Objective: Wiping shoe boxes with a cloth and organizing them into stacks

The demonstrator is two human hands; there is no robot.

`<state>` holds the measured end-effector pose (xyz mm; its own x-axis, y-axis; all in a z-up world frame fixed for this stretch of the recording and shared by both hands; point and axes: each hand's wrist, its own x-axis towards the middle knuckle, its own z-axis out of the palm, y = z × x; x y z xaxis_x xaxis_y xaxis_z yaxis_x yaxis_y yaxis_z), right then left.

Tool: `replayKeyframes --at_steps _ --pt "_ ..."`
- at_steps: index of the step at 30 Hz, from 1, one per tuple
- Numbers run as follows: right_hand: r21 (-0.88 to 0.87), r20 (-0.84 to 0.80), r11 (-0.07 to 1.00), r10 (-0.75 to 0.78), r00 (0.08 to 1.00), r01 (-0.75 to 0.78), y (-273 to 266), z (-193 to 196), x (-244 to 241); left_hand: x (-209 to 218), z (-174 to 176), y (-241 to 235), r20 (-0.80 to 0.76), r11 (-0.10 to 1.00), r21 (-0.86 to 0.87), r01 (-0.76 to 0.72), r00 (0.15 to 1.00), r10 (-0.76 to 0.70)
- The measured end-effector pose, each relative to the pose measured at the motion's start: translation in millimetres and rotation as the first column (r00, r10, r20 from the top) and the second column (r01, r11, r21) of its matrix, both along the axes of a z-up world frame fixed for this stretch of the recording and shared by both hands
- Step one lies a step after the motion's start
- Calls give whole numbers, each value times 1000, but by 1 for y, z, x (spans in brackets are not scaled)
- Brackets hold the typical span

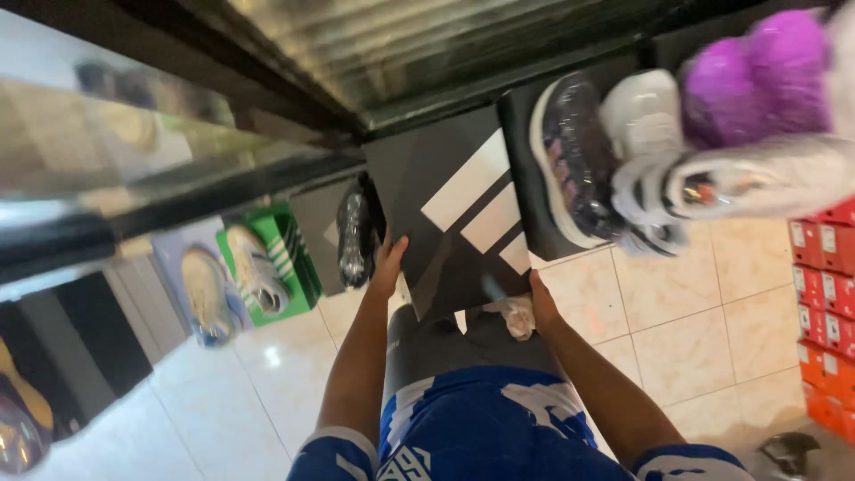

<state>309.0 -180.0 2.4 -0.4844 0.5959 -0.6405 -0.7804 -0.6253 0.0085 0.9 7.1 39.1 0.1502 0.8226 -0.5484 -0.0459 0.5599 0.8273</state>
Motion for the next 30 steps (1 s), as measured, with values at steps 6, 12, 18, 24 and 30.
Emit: replayKeyframes --at_steps 6,12,18,24,30 --pt "-158 963 975 187 192 -155 -20 8 25 -15 -10 18 -518 968 -122 219 818 -251" --pt "-146 988 989 145 -47 -7 -30 87 65 76 111 2 -581 547 715 436 806 117" --pt "358 931 932 -361 50 57 -12 217 118 239 208 12 -538 336 728 598 802 -260" --pt "568 624 745 -666 408 349 -2 273 209 310 180 35 -677 337 606 721 689 -258" --pt "557 381 667 -735 561 495 -2 269 269 323 151 4 -519 494 668 556 824 -226"
